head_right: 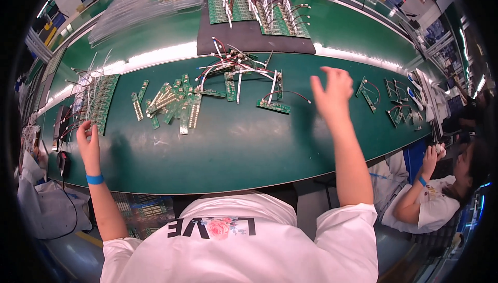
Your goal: The person assembles electronics components by hand, connecting wires to circuit boards.
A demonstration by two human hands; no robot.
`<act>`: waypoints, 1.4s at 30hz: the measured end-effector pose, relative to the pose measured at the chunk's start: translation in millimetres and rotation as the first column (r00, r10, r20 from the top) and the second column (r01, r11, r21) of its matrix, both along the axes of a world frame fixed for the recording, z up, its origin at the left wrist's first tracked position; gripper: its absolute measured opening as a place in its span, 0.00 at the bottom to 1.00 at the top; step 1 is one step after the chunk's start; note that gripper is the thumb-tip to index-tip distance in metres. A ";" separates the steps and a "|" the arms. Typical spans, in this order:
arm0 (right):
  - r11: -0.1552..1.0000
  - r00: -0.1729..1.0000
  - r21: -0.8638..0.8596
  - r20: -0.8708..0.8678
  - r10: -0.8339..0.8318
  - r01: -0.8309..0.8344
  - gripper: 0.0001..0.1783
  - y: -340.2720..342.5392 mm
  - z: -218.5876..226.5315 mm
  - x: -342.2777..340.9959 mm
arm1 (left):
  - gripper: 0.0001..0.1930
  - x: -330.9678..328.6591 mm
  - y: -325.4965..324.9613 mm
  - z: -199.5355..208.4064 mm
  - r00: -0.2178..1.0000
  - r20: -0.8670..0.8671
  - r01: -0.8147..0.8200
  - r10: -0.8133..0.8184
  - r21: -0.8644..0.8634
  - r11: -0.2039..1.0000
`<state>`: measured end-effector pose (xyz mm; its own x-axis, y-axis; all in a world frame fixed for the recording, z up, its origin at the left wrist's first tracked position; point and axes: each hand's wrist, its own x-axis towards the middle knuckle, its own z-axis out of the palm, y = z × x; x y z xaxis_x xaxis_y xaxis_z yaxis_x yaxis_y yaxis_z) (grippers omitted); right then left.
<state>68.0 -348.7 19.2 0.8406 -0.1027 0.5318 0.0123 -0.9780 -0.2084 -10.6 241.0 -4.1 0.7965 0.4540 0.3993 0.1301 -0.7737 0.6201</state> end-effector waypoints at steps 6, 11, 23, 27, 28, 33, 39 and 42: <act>0.833 0.830 -0.054 0.069 0.554 -0.551 0.16 130.0 -7.0 -42.5 | 0.15 4.1 -125.2 10.3 0.850 -0.067 0.527 -0.522 0.129 0.840; 0.656 0.650 0.089 -0.094 0.755 -0.749 0.17 188.9 -39.2 -27.2 | 0.16 42.9 -195.5 -1.3 0.746 -0.032 0.645 -0.665 0.285 0.709; 0.478 0.741 0.802 -0.066 0.668 -0.359 0.12 211.6 -53.4 -15.3 | 0.16 37.2 -206.4 -18.9 0.648 0.074 0.761 -0.758 -0.107 0.640; 0.236 0.677 0.925 0.030 0.735 -0.297 0.11 202.4 -29.5 -31.0 | 0.17 33.6 -212.2 4.0 0.630 0.156 0.776 -0.761 -0.106 0.622; 0.256 0.632 0.872 0.076 0.771 -0.418 0.13 201.5 -26.6 -32.5 | 0.17 30.9 -213.6 2.8 0.631 0.150 0.775 -0.761 -0.113 0.621; 0.440 0.497 0.324 0.118 0.860 -0.837 0.21 191.6 -19.5 -24.9 | 0.12 30.1 -209.8 1.4 0.647 0.313 0.510 -0.695 -0.855 0.090; 0.401 0.508 0.651 -0.028 0.861 -0.644 0.17 174.0 -9.0 -32.6 | 0.10 26.3 -210.3 3.4 0.596 0.328 0.543 -0.733 -0.837 0.068; 0.381 0.447 0.670 -0.082 0.891 -0.637 0.17 165.8 -7.9 -35.6 | 0.10 27.5 -213.1 5.8 0.632 0.318 0.486 -0.707 -0.873 0.042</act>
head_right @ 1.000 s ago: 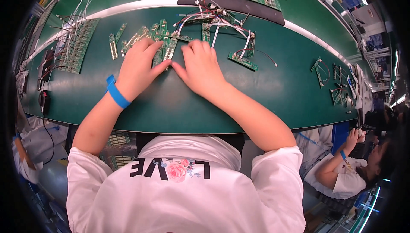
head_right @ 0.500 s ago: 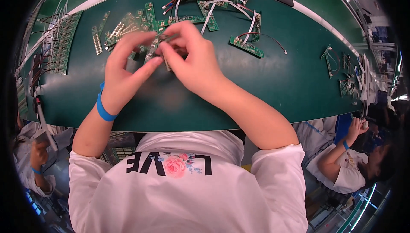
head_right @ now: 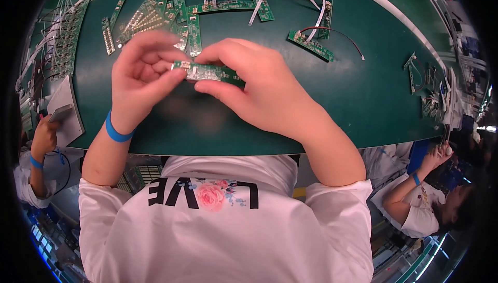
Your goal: The person assembles electronics components by hand, connecting wires to circuit boards.
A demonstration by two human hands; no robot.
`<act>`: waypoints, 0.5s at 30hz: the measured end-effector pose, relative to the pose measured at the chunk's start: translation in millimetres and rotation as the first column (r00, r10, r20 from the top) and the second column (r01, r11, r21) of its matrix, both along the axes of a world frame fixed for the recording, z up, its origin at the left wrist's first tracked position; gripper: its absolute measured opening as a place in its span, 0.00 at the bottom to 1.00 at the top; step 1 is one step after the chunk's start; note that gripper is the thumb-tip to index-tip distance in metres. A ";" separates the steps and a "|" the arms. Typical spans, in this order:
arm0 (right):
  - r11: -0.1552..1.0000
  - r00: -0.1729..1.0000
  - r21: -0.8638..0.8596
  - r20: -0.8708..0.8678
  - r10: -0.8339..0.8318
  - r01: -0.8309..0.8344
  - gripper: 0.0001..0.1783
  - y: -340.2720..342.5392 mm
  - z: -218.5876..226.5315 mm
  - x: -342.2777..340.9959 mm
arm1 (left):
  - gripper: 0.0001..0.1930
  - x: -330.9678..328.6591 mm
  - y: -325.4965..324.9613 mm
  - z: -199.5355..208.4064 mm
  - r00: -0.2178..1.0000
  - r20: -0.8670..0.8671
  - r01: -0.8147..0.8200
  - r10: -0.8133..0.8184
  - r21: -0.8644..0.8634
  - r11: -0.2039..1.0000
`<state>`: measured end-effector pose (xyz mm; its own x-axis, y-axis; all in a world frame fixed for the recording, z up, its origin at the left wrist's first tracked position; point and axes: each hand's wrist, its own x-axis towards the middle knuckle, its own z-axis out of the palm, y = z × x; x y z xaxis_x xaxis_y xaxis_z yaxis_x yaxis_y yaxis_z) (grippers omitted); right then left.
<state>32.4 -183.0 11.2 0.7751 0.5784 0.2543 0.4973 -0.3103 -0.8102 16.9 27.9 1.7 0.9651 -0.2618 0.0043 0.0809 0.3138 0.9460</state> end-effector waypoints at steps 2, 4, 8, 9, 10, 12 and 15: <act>0.999 0.992 0.051 -0.129 0.014 -0.008 0.17 -5.0 0.6 0.3 | 0.12 10.0 5.3 -2.2 0.730 0.596 -0.081 -0.334 0.560 0.824; 0.995 0.968 0.002 -0.231 0.098 -0.100 0.15 -8.4 -0.1 0.3 | 0.13 8.0 4.5 -9.6 0.660 0.630 -0.065 -0.408 0.590 0.805; 0.981 0.889 -0.041 -0.431 0.155 -0.191 0.22 -9.5 9.8 -3.1 | 0.11 1.4 -1.2 -12.9 0.682 0.519 0.074 -0.515 0.651 0.755; 0.974 0.878 -0.032 -0.440 0.190 -0.226 0.24 -9.2 6.9 -4.8 | 0.10 1.5 -3.3 -11.5 0.679 0.450 0.164 -0.580 0.677 0.717; 0.975 0.882 -0.035 -0.435 0.182 -0.218 0.24 -9.5 5.3 -7.0 | 0.10 1.3 -4.4 -9.8 0.669 0.375 0.250 -0.641 0.699 0.670; 0.977 0.875 -0.026 -0.449 0.180 -0.214 0.24 -11.1 2.8 -11.2 | 0.10 1.4 -6.8 -9.0 0.655 0.379 0.279 -0.654 0.683 0.675; 0.978 0.919 -0.143 -0.385 0.088 -0.153 0.22 -22.0 11.8 -11.4 | 0.10 -1.5 -4.8 -4.3 0.678 0.265 0.364 -0.686 0.690 0.626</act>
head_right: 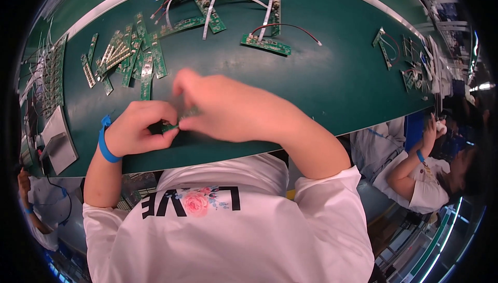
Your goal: The person assembles electronics components by hand, connecting wires to circuit boards.
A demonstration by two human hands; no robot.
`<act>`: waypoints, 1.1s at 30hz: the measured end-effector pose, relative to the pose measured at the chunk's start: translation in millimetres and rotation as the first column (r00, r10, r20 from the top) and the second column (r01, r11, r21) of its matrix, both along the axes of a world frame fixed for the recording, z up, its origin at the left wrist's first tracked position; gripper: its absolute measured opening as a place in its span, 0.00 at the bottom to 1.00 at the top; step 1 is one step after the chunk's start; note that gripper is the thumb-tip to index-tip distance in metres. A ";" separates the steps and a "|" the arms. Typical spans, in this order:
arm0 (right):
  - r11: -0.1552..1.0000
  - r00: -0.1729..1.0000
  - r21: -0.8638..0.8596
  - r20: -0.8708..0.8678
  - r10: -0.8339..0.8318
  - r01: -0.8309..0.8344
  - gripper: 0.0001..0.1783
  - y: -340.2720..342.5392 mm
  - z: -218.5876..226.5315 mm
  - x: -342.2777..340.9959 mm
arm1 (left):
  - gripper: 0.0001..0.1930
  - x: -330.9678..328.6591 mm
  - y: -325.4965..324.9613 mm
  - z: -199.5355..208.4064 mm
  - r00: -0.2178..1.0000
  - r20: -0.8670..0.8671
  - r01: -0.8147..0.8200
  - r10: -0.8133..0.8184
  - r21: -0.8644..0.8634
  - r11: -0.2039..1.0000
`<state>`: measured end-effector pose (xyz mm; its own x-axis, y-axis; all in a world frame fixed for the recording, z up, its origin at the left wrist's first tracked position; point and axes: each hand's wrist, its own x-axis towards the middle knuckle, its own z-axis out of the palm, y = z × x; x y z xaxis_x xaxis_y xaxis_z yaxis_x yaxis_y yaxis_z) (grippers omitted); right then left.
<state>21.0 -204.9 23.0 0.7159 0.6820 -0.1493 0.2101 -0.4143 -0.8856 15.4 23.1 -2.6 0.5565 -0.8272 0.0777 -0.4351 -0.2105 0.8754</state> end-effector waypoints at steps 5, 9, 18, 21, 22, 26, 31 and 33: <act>0.750 0.754 -0.092 0.003 -0.657 0.655 0.18 -76.9 -2.5 10.6 | 0.10 -1.6 4.0 1.4 0.968 -0.086 -0.237 0.234 -0.026 0.971; 0.656 0.655 0.026 0.045 -0.754 0.754 0.18 -74.3 -6.2 32.7 | 0.10 -2.7 -3.1 -0.7 0.960 -0.088 -0.272 0.266 -0.066 0.960; 0.505 0.487 -0.087 0.445 -0.752 0.859 0.23 -57.7 -6.8 82.1 | 0.10 -3.4 -3.6 4.3 0.975 0.016 -0.221 0.221 -0.010 0.975; 0.465 0.537 -0.294 0.622 -0.570 0.835 0.27 -63.0 -1.9 92.7 | 0.10 -3.8 -3.2 8.3 0.978 -0.029 -0.205 0.207 0.059 0.977; 0.442 0.605 -0.427 0.667 -0.435 0.789 0.28 -58.6 -4.2 93.9 | 0.10 -3.8 -2.7 6.1 0.978 -0.012 -0.207 0.208 0.041 0.977; 0.488 0.566 -0.366 0.739 -0.366 0.792 0.28 -58.2 -9.3 74.4 | 0.10 -5.5 0.6 5.6 0.975 -0.016 -0.220 0.221 0.041 0.975; 0.512 0.565 -0.315 0.683 -0.462 0.799 0.18 -46.6 -9.1 20.3 | 0.10 -5.3 -0.8 0.7 0.973 0.037 -0.230 0.230 -0.002 0.973; 0.502 0.580 -0.363 0.717 -0.387 0.785 0.15 -41.1 -23.6 24.2 | 0.10 -5.1 -2.7 2.1 0.976 0.032 -0.218 0.217 0.008 0.976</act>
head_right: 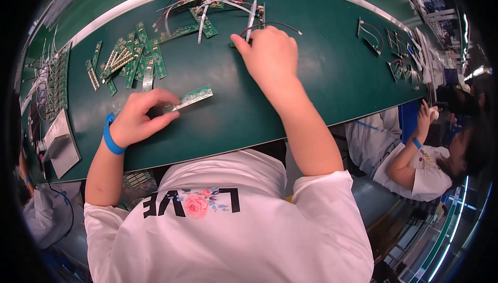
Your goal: The person assembles electronics components by hand, connecting wires to circuit boards.
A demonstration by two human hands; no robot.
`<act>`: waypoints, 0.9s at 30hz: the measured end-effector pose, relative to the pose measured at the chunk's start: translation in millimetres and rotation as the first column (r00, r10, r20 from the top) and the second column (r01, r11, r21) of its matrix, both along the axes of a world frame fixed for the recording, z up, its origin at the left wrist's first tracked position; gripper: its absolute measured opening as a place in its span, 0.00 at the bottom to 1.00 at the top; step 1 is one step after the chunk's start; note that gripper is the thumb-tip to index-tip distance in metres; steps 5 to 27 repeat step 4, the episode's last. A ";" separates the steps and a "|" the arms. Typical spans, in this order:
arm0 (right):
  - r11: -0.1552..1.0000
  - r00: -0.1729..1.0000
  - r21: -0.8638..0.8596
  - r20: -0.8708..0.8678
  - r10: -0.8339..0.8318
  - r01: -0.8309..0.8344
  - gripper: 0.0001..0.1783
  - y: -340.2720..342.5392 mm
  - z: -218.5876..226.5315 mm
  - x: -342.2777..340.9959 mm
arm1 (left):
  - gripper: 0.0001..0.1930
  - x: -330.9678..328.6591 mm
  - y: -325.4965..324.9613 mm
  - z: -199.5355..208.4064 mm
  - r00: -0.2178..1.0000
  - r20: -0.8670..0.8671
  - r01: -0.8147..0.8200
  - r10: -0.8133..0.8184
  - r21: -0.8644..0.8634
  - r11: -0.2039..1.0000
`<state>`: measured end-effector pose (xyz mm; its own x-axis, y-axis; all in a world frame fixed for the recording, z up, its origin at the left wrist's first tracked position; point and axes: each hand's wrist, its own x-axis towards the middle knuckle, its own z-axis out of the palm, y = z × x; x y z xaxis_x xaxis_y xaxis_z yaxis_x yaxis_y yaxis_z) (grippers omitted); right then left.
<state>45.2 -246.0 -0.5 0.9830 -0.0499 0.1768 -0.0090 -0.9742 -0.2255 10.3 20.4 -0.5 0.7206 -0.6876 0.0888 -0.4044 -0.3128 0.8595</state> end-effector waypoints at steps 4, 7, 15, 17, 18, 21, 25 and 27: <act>0.952 0.980 0.296 0.198 0.014 -0.074 0.12 0.0 -21.0 4.9 | 0.10 -1.5 1.5 -4.1 0.999 0.028 -0.028 0.029 -0.032 0.999; 0.952 0.980 0.296 0.198 0.014 -0.074 0.12 0.0 -21.0 4.9 | 0.10 -1.5 1.5 -4.1 0.999 0.028 -0.028 0.029 -0.032 0.999; 0.952 0.980 0.296 0.198 0.014 -0.074 0.12 0.0 -21.0 4.9 | 0.10 -1.5 1.5 -4.1 0.999 0.028 -0.028 0.029 -0.032 0.999; 0.952 0.980 0.296 0.198 0.014 -0.074 0.12 0.0 -21.0 4.9 | 0.10 -1.5 1.5 -4.1 0.999 0.028 -0.028 0.029 -0.032 0.999; 0.952 0.980 0.296 0.198 0.014 -0.074 0.12 0.0 -21.0 4.9 | 0.10 -1.5 1.5 -4.1 0.999 0.028 -0.028 0.029 -0.032 0.999; 0.952 0.980 0.296 0.198 0.014 -0.074 0.12 0.0 -21.0 4.9 | 0.10 -1.5 1.5 -4.1 0.999 0.028 -0.028 0.029 -0.032 0.999; 0.952 0.980 0.296 0.198 0.014 -0.074 0.12 0.0 -21.0 4.9 | 0.10 -1.5 1.5 -4.1 0.999 0.028 -0.028 0.029 -0.032 0.999; 0.952 0.980 0.296 0.198 0.014 -0.074 0.12 0.0 -21.0 4.9 | 0.10 -1.5 1.5 -4.1 0.999 0.028 -0.028 0.029 -0.032 0.999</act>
